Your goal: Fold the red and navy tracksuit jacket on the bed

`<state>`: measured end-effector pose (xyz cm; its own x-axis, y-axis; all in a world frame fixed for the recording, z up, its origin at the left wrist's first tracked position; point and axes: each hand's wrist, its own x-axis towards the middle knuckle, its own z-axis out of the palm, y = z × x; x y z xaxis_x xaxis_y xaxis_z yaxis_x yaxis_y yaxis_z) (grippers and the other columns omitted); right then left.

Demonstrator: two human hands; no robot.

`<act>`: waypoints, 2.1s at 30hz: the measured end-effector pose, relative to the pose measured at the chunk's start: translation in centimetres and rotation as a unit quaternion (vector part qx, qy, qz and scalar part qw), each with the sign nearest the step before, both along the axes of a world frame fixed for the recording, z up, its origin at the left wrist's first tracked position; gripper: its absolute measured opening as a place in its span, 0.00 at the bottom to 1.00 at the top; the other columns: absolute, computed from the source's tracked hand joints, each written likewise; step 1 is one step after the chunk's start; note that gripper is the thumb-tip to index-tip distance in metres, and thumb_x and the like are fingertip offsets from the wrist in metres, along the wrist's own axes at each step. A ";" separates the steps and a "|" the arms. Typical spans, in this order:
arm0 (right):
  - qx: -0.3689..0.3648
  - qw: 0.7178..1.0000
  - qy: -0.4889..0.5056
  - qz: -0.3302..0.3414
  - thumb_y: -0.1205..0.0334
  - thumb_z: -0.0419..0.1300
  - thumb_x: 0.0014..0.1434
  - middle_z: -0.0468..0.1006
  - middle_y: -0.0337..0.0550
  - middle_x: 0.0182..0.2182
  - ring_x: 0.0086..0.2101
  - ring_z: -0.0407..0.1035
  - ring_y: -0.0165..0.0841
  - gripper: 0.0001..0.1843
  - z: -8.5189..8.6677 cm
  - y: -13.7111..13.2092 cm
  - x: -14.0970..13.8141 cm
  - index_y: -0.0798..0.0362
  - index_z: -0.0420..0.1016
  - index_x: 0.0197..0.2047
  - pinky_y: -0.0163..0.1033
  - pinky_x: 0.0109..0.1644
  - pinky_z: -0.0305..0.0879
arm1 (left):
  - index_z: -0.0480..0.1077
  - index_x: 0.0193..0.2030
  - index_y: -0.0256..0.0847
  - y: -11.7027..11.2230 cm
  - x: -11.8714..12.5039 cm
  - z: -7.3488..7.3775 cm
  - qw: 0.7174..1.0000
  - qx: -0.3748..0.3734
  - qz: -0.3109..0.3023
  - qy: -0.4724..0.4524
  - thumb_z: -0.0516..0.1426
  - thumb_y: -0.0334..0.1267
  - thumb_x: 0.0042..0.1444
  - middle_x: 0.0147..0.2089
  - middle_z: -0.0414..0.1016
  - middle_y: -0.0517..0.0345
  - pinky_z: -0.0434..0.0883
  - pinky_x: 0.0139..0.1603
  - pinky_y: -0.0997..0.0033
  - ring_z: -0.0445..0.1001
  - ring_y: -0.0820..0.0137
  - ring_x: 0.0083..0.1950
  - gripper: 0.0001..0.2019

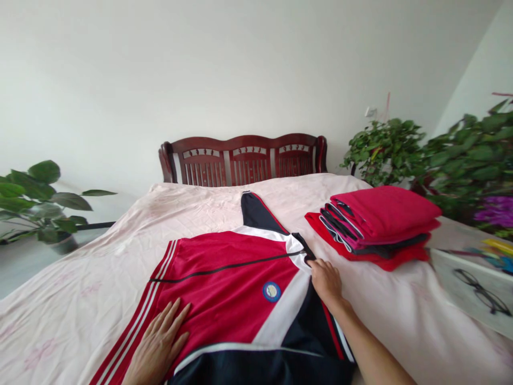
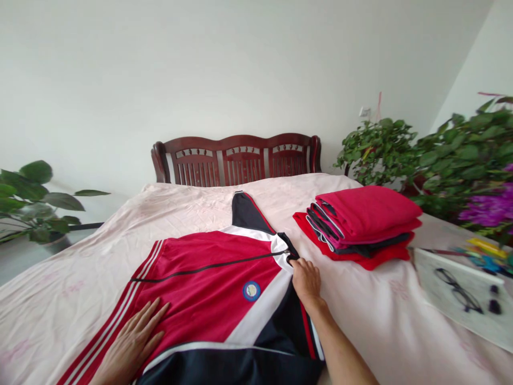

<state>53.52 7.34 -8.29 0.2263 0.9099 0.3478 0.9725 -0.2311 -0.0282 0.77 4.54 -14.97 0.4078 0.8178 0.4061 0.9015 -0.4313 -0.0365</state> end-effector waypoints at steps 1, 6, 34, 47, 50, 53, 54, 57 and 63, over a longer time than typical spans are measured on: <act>0.000 1.000 -0.003 0.002 0.69 0.50 0.67 0.78 0.48 0.47 0.46 0.70 0.39 0.20 0.0 0.1 0.0 0.47 0.77 0.55 0.41 0.44 0.57 | 0.56 0.72 0.56 -0.1 0.1 0.2 1.000 0.001 -0.001 -0.001 0.53 0.51 0.65 0.73 0.59 0.55 0.66 0.67 0.50 0.61 0.56 0.72 0.29; -0.029 1.000 0.001 -0.006 0.67 0.49 0.68 0.77 0.51 0.49 0.48 0.70 0.42 0.20 0.3 -0.1 -0.3 0.49 0.74 0.58 0.44 0.46 0.60 | 0.57 0.72 0.55 -0.5 0.7 1.2 1.000 -0.005 -0.003 0.009 0.53 0.50 0.65 0.73 0.59 0.53 0.66 0.67 0.50 0.60 0.56 0.72 0.28; -0.109 0.904 0.197 0.363 0.68 0.49 0.60 0.74 0.43 0.59 0.61 0.64 0.40 0.24 0.9 -10.0 -5.8 0.43 0.79 0.52 0.52 0.67 0.60 | 0.76 0.53 0.52 -9.7 -5.9 5.7 0.986 -0.087 0.047 -0.134 0.52 0.34 0.64 0.60 0.76 0.55 0.75 0.60 0.59 0.75 0.63 0.60 0.17; -0.200 0.904 0.197 0.324 0.58 0.60 0.60 0.79 0.44 0.48 0.51 0.70 0.42 0.18 5.1 -15.2 -7.8 0.44 0.78 0.53 0.47 0.57 0.66 | 0.75 0.57 0.52 -8.9 -9.8 4.9 0.986 -0.113 0.008 -0.123 0.56 0.51 0.62 0.57 0.79 0.58 0.75 0.57 0.70 0.79 0.62 0.56 0.19; -0.199 0.917 0.164 0.304 0.56 0.67 0.52 0.77 0.47 0.53 0.54 0.67 0.48 0.31 4.9 -15.7 -9.0 0.43 0.73 0.60 0.54 0.61 0.60 | 0.74 0.58 0.55 -8.6 -9.8 5.0 0.989 -0.098 -0.011 -0.107 0.56 0.50 0.63 0.57 0.79 0.60 0.76 0.56 0.71 0.79 0.64 0.55 0.18; -0.197 0.911 0.156 0.326 0.59 0.66 0.52 0.79 0.43 0.46 0.52 0.67 0.46 0.22 5.0 -15.5 -10.2 0.43 0.77 0.52 0.54 0.62 0.56 | 0.73 0.58 0.55 -8.3 -9.6 4.9 0.994 -0.068 -0.032 -0.085 0.56 0.46 0.63 0.57 0.79 0.60 0.76 0.56 0.70 0.78 0.65 0.56 0.17; -0.201 0.905 0.160 0.340 0.60 0.65 0.53 0.79 0.42 0.43 0.50 0.68 0.44 0.15 5.2 -15.4 -10.5 0.44 0.79 0.46 0.53 0.61 0.56 | 0.74 0.57 0.55 -8.1 -9.5 4.9 0.995 -0.059 -0.038 -0.078 0.56 0.45 0.63 0.57 0.79 0.60 0.76 0.56 0.69 0.78 0.65 0.56 0.16; -0.220 0.874 0.214 0.377 0.64 0.61 0.56 0.79 0.39 0.36 0.43 0.70 0.38 0.04 6.7 -14.8 -11.1 0.49 0.77 0.35 0.44 0.53 0.61 | 0.75 0.55 0.54 -7.9 -9.1 4.9 0.996 -0.046 -0.042 -0.068 0.56 0.40 0.62 0.56 0.79 0.59 0.76 0.55 0.69 0.78 0.65 0.55 0.15; -0.141 0.764 0.572 0.265 0.48 0.58 0.62 0.81 0.42 0.38 0.40 0.75 0.37 0.16 10.3 -10.2 -7.9 0.51 0.77 0.42 0.39 0.45 0.69 | 0.77 0.48 0.52 -6.5 -9.3 6.5 0.989 -0.101 -0.027 -0.100 0.57 0.39 0.59 0.49 0.81 0.57 0.76 0.51 0.68 0.80 0.64 0.49 0.12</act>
